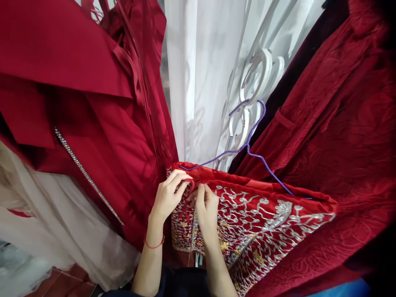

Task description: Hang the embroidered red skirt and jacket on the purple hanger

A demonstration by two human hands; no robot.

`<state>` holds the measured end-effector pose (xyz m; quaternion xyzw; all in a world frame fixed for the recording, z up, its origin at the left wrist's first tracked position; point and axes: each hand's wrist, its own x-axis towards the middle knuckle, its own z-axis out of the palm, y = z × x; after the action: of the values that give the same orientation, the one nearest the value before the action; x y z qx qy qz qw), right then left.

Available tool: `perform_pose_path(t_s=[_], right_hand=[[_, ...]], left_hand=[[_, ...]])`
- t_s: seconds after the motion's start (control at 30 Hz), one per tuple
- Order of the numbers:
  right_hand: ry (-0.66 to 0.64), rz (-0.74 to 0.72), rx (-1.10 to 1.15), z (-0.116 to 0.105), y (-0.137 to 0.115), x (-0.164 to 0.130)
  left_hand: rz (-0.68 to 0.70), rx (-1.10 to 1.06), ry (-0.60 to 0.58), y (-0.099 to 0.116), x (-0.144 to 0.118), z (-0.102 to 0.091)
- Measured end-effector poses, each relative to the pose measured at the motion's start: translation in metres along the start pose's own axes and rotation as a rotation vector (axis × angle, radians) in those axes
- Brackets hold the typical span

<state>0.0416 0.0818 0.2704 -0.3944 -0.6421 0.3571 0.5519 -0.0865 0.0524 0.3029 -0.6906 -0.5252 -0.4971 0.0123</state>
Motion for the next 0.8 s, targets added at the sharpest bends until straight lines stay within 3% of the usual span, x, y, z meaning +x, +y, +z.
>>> perform_pose_path(t_s=[0.1, 0.23, 0.33, 0.57, 0.67, 0.8], right_hand=[[0.032, -0.016, -0.09, -0.006, -0.005, -0.005], [0.218, -0.096, -0.247, -0.006, -0.007, -0.01], [0.266, -0.156, -0.291, -0.002, -0.005, -0.013], [0.381, -0.294, -0.386, 0.005, 0.002, -0.017], [0.364, -0.254, -0.345, 0.002, 0.003, -0.016], [0.224, -0.209, -0.241, -0.005, 0.007, -0.016]], left_hand=[[0.017, -0.058, -0.004, 0.002, -0.003, 0.0], [0.035, -0.116, -0.022, 0.003, -0.009, -0.001], [0.043, -0.127, -0.028, 0.003, -0.014, -0.001], [0.015, -0.169, 0.076, 0.004, -0.021, 0.008], [-0.006, -0.171, 0.078, 0.005, -0.02, 0.012], [-0.003, -0.189, 0.105, 0.003, -0.018, 0.018]])
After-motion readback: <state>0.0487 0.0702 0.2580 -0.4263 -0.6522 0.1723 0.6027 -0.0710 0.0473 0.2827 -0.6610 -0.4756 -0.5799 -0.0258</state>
